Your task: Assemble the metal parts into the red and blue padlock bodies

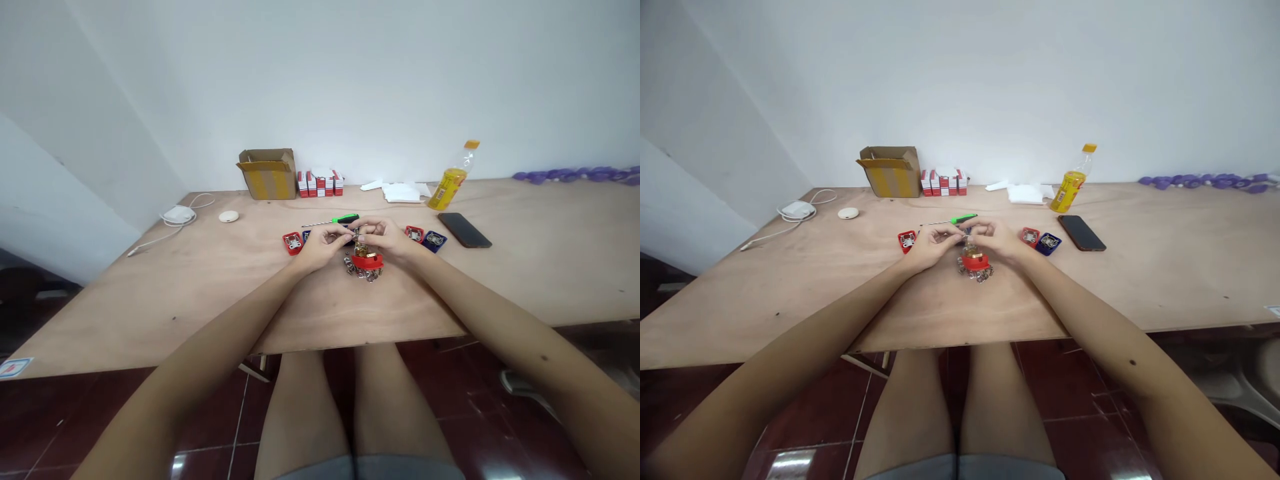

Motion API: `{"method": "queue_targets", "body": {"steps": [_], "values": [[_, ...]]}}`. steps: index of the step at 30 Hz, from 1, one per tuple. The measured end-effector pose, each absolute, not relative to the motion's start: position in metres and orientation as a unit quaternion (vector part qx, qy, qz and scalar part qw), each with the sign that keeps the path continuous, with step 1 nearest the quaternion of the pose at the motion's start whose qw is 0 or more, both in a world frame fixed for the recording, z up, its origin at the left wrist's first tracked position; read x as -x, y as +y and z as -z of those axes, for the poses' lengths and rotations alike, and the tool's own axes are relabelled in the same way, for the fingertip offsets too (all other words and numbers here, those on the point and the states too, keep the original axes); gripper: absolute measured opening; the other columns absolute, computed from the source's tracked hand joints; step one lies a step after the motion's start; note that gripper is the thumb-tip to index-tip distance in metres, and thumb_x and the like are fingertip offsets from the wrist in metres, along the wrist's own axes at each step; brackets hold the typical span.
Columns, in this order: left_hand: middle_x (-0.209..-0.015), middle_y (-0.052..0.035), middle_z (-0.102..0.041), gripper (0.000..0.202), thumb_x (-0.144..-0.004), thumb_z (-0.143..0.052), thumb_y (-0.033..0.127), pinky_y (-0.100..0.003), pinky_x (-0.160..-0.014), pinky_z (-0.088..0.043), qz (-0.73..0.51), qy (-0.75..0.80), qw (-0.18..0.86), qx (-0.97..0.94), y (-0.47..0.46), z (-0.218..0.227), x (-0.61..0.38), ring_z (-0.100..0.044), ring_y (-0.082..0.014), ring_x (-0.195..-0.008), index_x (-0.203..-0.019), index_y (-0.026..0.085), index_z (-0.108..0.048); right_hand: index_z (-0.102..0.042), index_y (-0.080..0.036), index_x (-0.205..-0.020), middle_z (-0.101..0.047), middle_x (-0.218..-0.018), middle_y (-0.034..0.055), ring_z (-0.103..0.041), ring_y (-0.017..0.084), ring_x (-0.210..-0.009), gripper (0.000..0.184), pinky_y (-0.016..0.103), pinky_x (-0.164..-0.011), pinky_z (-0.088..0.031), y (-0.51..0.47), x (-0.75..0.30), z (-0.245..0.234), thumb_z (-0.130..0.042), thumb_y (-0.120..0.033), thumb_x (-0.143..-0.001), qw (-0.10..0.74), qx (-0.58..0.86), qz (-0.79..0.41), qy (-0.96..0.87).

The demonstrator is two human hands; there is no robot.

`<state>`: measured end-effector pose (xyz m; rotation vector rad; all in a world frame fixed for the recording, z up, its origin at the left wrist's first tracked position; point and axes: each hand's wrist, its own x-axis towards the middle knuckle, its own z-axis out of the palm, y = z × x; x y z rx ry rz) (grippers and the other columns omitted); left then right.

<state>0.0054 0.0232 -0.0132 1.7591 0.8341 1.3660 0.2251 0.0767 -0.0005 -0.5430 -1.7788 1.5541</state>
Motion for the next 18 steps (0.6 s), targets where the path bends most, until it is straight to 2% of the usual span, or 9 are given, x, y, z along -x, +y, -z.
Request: {"method": "queue_targets", "body": {"steps": [2, 7, 14, 18], "values": [[-0.106, -0.0108, -0.081, 0.023, -0.096, -0.077, 0.040, -0.040, -0.094, -0.061, -0.526, 0.332, 0.380, -0.685, 0.0235, 0.0136, -0.0046, -0.075, -0.0204, -0.099, -0.099, 0.017, -0.081, -0.081, -0.021, -0.115, -0.075, -0.076, -0.0011, -0.063, 0.012, -0.064, 0.042, 0.026, -0.060, -0.049, 0.0770, -0.2250, 0.0010, -0.094, -0.039, -0.079, 0.353, 0.210, -0.598, -0.688], [-0.096, -0.0086, -0.079, 0.029, -0.092, -0.081, 0.045, -0.031, -0.072, -0.055, -0.510, 0.352, 0.415, -0.666, 0.0226, 0.0139, -0.0031, -0.067, -0.0143, -0.076, -0.098, 0.017, -0.083, -0.081, -0.020, -0.113, -0.078, -0.080, 0.0013, -0.066, 0.013, -0.067, 0.041, 0.026, -0.062, -0.051, 0.0771, -0.2254, 0.0020, -0.093, -0.041, -0.080, 0.340, 0.216, -0.594, -0.696], [-0.095, -0.0109, -0.081, 0.037, -0.084, -0.088, 0.050, -0.035, -0.083, -0.058, -0.515, 0.332, 0.474, -0.632, 0.0187, 0.0093, -0.0044, -0.072, -0.0189, -0.085, -0.091, 0.014, -0.083, -0.083, -0.018, -0.109, -0.082, -0.086, 0.0052, -0.074, 0.017, -0.076, 0.041, 0.027, -0.067, -0.058, 0.0765, -0.2245, 0.0008, -0.094, -0.042, -0.078, 0.351, 0.226, -0.585, -0.695], [-0.094, -0.0106, -0.082, 0.037, -0.083, -0.089, 0.050, -0.039, -0.087, -0.060, -0.501, 0.325, 0.483, -0.641, 0.0186, 0.0107, -0.0046, -0.074, -0.0213, -0.088, -0.091, 0.014, -0.083, -0.084, -0.019, -0.096, -0.083, -0.091, 0.0069, -0.075, 0.017, -0.078, 0.035, 0.029, -0.070, -0.060, 0.0778, -0.2248, 0.0017, -0.095, -0.044, -0.075, 0.371, 0.237, -0.571, -0.693]]}}
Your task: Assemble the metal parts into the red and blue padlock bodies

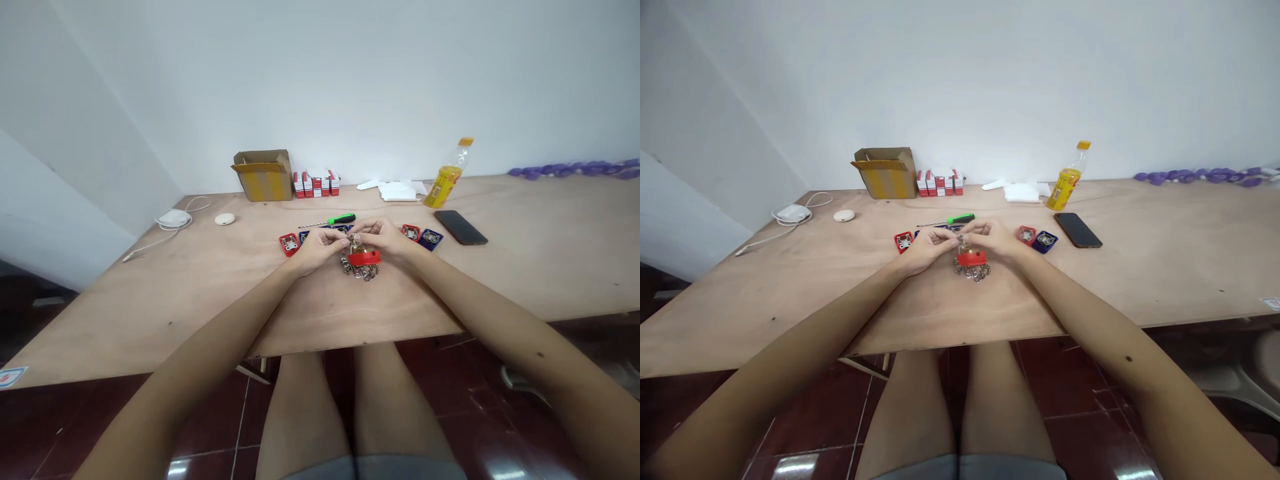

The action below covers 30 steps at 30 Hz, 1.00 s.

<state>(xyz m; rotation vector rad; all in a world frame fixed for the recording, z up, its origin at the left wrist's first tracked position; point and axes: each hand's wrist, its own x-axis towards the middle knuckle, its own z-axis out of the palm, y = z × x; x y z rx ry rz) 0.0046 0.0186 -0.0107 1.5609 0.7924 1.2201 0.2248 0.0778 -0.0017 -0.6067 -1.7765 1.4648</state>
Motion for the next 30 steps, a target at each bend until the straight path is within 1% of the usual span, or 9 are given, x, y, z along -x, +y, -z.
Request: {"method": "queue_targets", "body": {"steps": [3, 7, 10, 12, 16, 20, 25, 30], "values": [[-0.097, -0.0110, -0.082, 0.037, -0.084, -0.088, 0.049, -0.040, -0.088, -0.060, -0.506, 0.328, 0.467, -0.647, 0.0194, 0.0122, -0.0051, -0.075, -0.0220, -0.089, -0.094, 0.014, -0.083, -0.081, -0.018, -0.090, -0.081, -0.086, 0.0053, -0.073, 0.015, -0.073, 0.034, 0.027, -0.067, -0.058, 0.0777, -0.2248, 0.0001, -0.096, -0.045, -0.075, 0.378, 0.238, -0.572, -0.688], [-0.106, -0.0130, -0.083, 0.035, -0.087, -0.086, 0.047, -0.039, -0.091, -0.062, -0.517, 0.341, 0.428, -0.659, 0.0191, 0.0121, -0.0070, -0.077, -0.0240, -0.097, -0.101, 0.014, -0.083, -0.077, -0.017, -0.092, -0.077, -0.079, 0.0019, -0.066, 0.011, -0.063, 0.037, 0.024, -0.058, -0.053, 0.0754, -0.2239, -0.0025, -0.097, -0.042, -0.073, 0.372, 0.242, -0.589, -0.676], [-0.108, -0.0134, -0.082, 0.032, -0.090, -0.083, 0.044, -0.039, -0.092, -0.063, -0.519, 0.345, 0.411, -0.665, 0.0176, 0.0114, -0.0084, -0.078, -0.0245, -0.099, -0.101, 0.014, -0.082, -0.075, -0.016, -0.092, -0.074, -0.075, 0.0001, -0.062, 0.010, -0.059, 0.038, 0.023, -0.055, -0.051, 0.0739, -0.2232, -0.0024, -0.097, -0.041, -0.073, 0.366, 0.242, -0.604, -0.665], [-0.108, -0.0135, -0.082, 0.031, -0.092, -0.080, 0.042, -0.039, -0.090, -0.063, -0.512, 0.354, 0.401, -0.672, 0.0168, 0.0112, -0.0085, -0.078, -0.0240, -0.097, -0.103, 0.014, -0.081, -0.075, -0.016, -0.092, -0.074, -0.076, 0.0004, -0.062, 0.009, -0.059, 0.039, 0.023, -0.055, -0.051, 0.0735, -0.2232, -0.0019, -0.098, -0.041, -0.072, 0.365, 0.242, -0.605, -0.665], [-0.104, -0.0129, -0.081, 0.027, -0.094, -0.077, 0.038, -0.037, -0.081, -0.064, -0.489, 0.375, 0.375, -0.692, 0.0172, 0.0124, -0.0073, -0.077, -0.0221, -0.088, -0.104, 0.013, -0.079, -0.076, -0.016, -0.089, -0.077, -0.080, 0.0033, -0.066, 0.012, -0.064, 0.041, 0.024, -0.058, -0.052, 0.0727, -0.2244, -0.0018, -0.099, -0.043, -0.069, 0.365, 0.246, -0.600, -0.668], [-0.102, -0.0121, -0.081, 0.024, -0.094, -0.075, 0.035, -0.036, -0.080, -0.065, -0.487, 0.372, 0.369, -0.699, 0.0176, 0.0134, -0.0072, -0.077, -0.0215, -0.087, -0.103, 0.013, -0.079, -0.078, -0.015, -0.087, -0.074, -0.074, 0.0029, -0.060, 0.011, -0.056, 0.044, 0.025, -0.053, -0.050, 0.0719, -0.2251, -0.0032, -0.098, -0.050, -0.069, 0.360, 0.272, -0.575, -0.683], [-0.098, -0.0108, -0.081, 0.022, -0.091, -0.077, 0.034, -0.034, -0.078, -0.065, -0.508, 0.379, 0.363, -0.683, 0.0160, 0.0105, -0.0082, -0.077, -0.0205, -0.085, -0.097, 0.013, -0.080, -0.079, -0.015, -0.087, -0.072, -0.074, 0.0021, -0.058, 0.009, -0.058, 0.039, 0.023, -0.054, -0.048, 0.0724, -0.2251, -0.0039, -0.097, -0.047, -0.074, 0.367, 0.257, -0.584, -0.677], [-0.091, -0.0086, -0.081, 0.015, -0.081, -0.082, 0.028, -0.029, -0.069, -0.062, -0.540, 0.415, 0.298, -0.668, 0.0169, 0.0101, -0.0058, -0.074, -0.0189, -0.081, -0.088, 0.015, -0.082, -0.078, -0.016, -0.091, -0.071, -0.069, 0.0003, -0.055, 0.009, -0.054, 0.036, 0.023, -0.051, -0.045, 0.0733, -0.2263, -0.0020, -0.097, -0.042, -0.075, 0.361, 0.254, -0.600, -0.668]]}}
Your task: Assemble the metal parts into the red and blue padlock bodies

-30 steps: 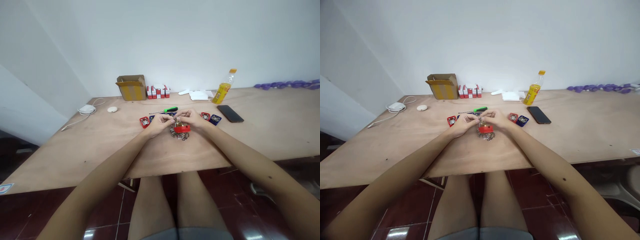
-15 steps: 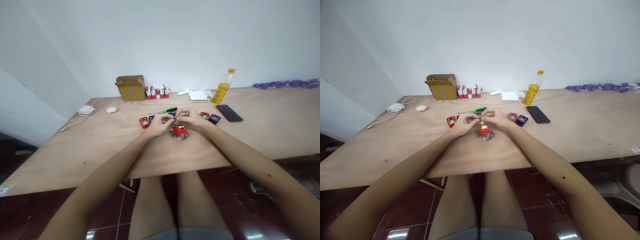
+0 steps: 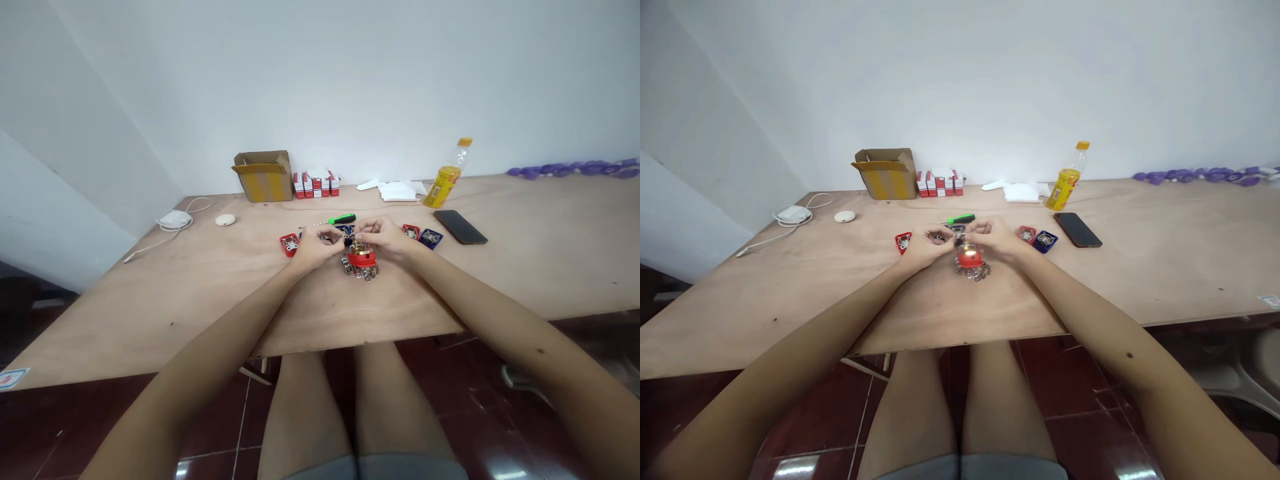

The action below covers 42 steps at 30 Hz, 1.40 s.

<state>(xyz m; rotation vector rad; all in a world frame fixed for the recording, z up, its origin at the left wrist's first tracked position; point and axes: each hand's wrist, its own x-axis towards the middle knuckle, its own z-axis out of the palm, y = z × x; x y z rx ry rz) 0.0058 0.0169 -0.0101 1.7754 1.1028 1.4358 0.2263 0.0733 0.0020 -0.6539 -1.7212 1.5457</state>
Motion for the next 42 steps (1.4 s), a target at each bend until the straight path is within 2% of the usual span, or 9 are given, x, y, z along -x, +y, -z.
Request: {"method": "queue_targets", "body": {"steps": [8, 19, 24, 29, 36, 42], "values": [[-0.098, -0.0114, -0.083, 0.018, -0.080, -0.083, 0.028, -0.029, -0.069, -0.063, -0.538, 0.398, 0.307, -0.677, 0.0166, 0.0107, -0.0091, -0.076, -0.0200, -0.086, -0.093, 0.015, -0.085, -0.079, -0.014, -0.089, -0.073, -0.069, 0.0004, -0.054, 0.007, -0.049, 0.042, 0.021, -0.047, -0.044, 0.0760, -0.2251, -0.0001, -0.101, -0.042, -0.066, 0.350, 0.255, -0.620, -0.654], [-0.093, -0.0114, -0.081, 0.012, -0.080, -0.085, 0.027, -0.033, -0.076, -0.065, -0.554, 0.347, 0.322, -0.685, 0.0176, 0.0134, -0.0095, -0.076, -0.0207, -0.089, -0.085, 0.016, -0.084, -0.078, -0.014, -0.086, -0.072, -0.064, 0.0000, -0.054, 0.007, -0.049, 0.035, 0.021, -0.048, -0.045, 0.0700, -0.2259, -0.0046, -0.099, -0.036, -0.068, 0.317, 0.248, -0.631, -0.663], [-0.094, -0.0125, -0.081, 0.014, -0.080, -0.088, 0.030, -0.036, -0.081, -0.066, -0.560, 0.337, 0.335, -0.679, 0.0217, 0.0172, -0.0080, -0.077, -0.0208, -0.089, -0.084, 0.017, -0.085, -0.078, -0.014, -0.088, -0.073, -0.068, 0.0004, -0.057, 0.007, -0.051, 0.038, 0.020, -0.050, -0.047, 0.0710, -0.2263, -0.0029, -0.100, -0.037, -0.068, 0.318, 0.243, -0.649, -0.647], [-0.092, -0.0109, -0.081, 0.013, -0.081, -0.087, 0.031, -0.035, -0.079, -0.065, -0.559, 0.328, 0.326, -0.689, 0.0203, 0.0132, -0.0084, -0.076, -0.0197, -0.086, -0.083, 0.018, -0.085, -0.076, -0.014, -0.089, -0.075, -0.072, 0.0005, -0.058, 0.006, -0.052, 0.038, 0.019, -0.049, -0.047, 0.0700, -0.2270, -0.0039, -0.100, -0.036, -0.069, 0.294, 0.240, -0.661, -0.647], [-0.090, -0.0103, -0.080, 0.011, -0.081, -0.086, 0.028, -0.034, -0.079, -0.063, -0.552, 0.337, 0.319, -0.693, 0.0196, 0.0126, -0.0091, -0.075, -0.0195, -0.085, -0.082, 0.017, -0.084, -0.078, -0.015, -0.087, -0.073, -0.068, -0.0005, -0.056, 0.006, -0.051, 0.039, 0.019, -0.048, -0.046, 0.0702, -0.2245, -0.0031, -0.101, -0.039, -0.067, 0.309, 0.247, -0.653, -0.646], [-0.093, -0.0107, -0.081, 0.019, -0.078, -0.090, 0.033, -0.038, -0.085, -0.066, -0.551, 0.335, 0.364, -0.672, 0.0209, 0.0156, -0.0079, -0.077, -0.0209, -0.087, -0.085, 0.016, -0.084, -0.079, -0.014, -0.085, -0.074, -0.070, 0.0005, -0.057, 0.007, -0.051, 0.038, 0.021, -0.048, -0.045, 0.0739, -0.2251, -0.0015, -0.101, -0.037, -0.064, 0.330, 0.265, -0.633, -0.648]]}}
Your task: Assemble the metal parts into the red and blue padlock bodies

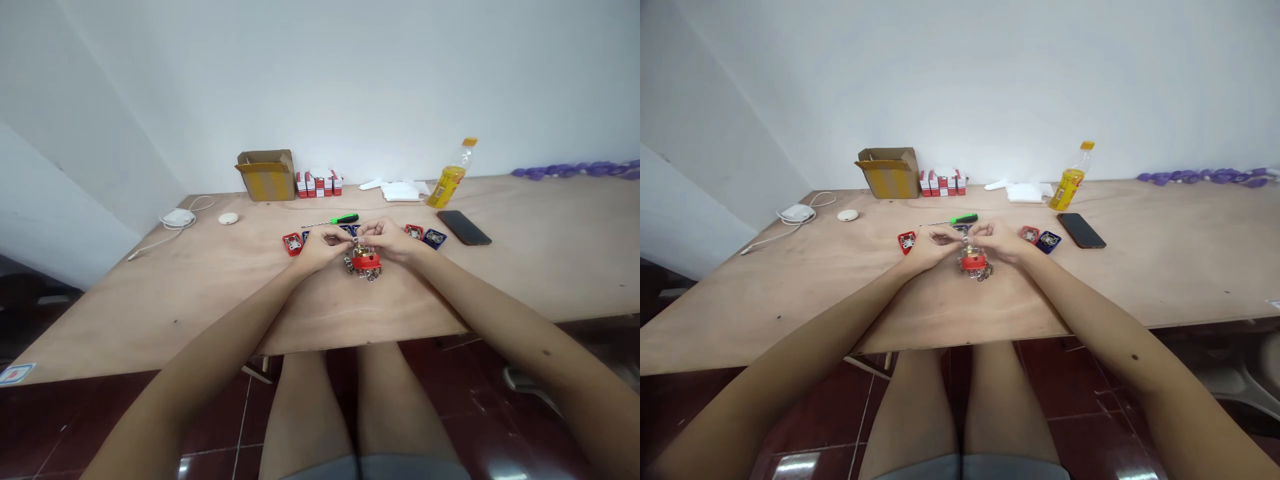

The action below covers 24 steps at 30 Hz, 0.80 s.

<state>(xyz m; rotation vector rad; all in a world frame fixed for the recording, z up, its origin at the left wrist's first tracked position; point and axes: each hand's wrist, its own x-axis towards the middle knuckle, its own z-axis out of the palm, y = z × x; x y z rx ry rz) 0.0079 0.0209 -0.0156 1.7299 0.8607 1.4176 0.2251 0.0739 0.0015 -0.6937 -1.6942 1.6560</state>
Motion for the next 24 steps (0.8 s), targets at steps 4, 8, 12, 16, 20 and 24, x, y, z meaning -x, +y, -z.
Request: {"method": "queue_targets", "body": {"steps": [4, 8, 12, 16, 20, 24], "values": [[-0.091, -0.0106, -0.081, 0.019, -0.079, -0.091, 0.033, -0.037, -0.084, -0.066, -0.555, 0.331, 0.360, -0.673, 0.0205, 0.0142, -0.0078, -0.076, -0.0210, -0.088, -0.084, 0.016, -0.083, -0.078, -0.015, -0.087, -0.073, -0.069, -0.0003, -0.058, 0.007, -0.051, 0.038, 0.021, -0.049, -0.047, 0.0730, -0.2263, -0.0016, -0.101, -0.037, -0.067, 0.324, 0.258, -0.644, -0.643], [-0.091, -0.0098, -0.081, 0.017, -0.080, -0.090, 0.032, -0.037, -0.083, -0.065, -0.557, 0.324, 0.355, -0.677, 0.0186, 0.0119, -0.0084, -0.076, -0.0207, -0.088, -0.083, 0.017, -0.083, -0.076, -0.016, -0.087, -0.073, -0.070, -0.0010, -0.060, 0.008, -0.054, 0.036, 0.021, -0.051, -0.049, 0.0705, -0.2261, -0.0024, -0.101, -0.035, -0.069, 0.322, 0.246, -0.659, -0.634], [-0.091, -0.0097, -0.080, 0.016, -0.081, -0.088, 0.032, -0.037, -0.081, -0.065, -0.547, 0.335, 0.342, -0.687, 0.0171, 0.0108, -0.0079, -0.076, -0.0207, -0.087, -0.083, 0.017, -0.082, -0.074, -0.016, -0.086, -0.072, -0.068, -0.0021, -0.059, 0.008, -0.054, 0.038, 0.021, -0.051, -0.049, 0.0696, -0.2255, -0.0029, -0.101, -0.036, -0.068, 0.320, 0.246, -0.661, -0.633], [-0.092, -0.0104, -0.079, 0.013, -0.083, -0.085, 0.029, -0.037, -0.083, -0.064, -0.536, 0.345, 0.336, -0.694, 0.0164, 0.0111, -0.0070, -0.075, -0.0208, -0.088, -0.085, 0.016, -0.082, -0.075, -0.016, -0.089, -0.072, -0.067, -0.0020, -0.060, 0.009, -0.053, 0.039, 0.022, -0.053, -0.051, 0.0693, -0.2250, -0.0025, -0.100, -0.037, -0.069, 0.320, 0.245, -0.657, -0.637], [-0.092, -0.0105, -0.079, 0.015, -0.083, -0.086, 0.031, -0.037, -0.083, -0.065, -0.544, 0.333, 0.344, -0.689, 0.0163, 0.0110, -0.0075, -0.075, -0.0207, -0.089, -0.084, 0.016, -0.082, -0.075, -0.016, -0.089, -0.072, -0.068, -0.0019, -0.060, 0.009, -0.054, 0.038, 0.023, -0.053, -0.052, 0.0688, -0.2240, -0.0024, -0.100, -0.037, -0.069, 0.321, 0.242, -0.655, -0.639], [-0.094, -0.0109, -0.081, 0.016, -0.082, -0.087, 0.031, -0.037, -0.084, -0.066, -0.546, 0.334, 0.348, -0.685, 0.0163, 0.0104, -0.0086, -0.076, -0.0206, -0.089, -0.087, 0.016, -0.083, -0.075, -0.016, -0.088, -0.074, -0.071, -0.0015, -0.060, 0.007, -0.054, 0.039, 0.021, -0.053, -0.051, 0.0691, -0.2238, -0.0024, -0.100, -0.037, -0.068, 0.328, 0.244, -0.654, -0.637]]}}
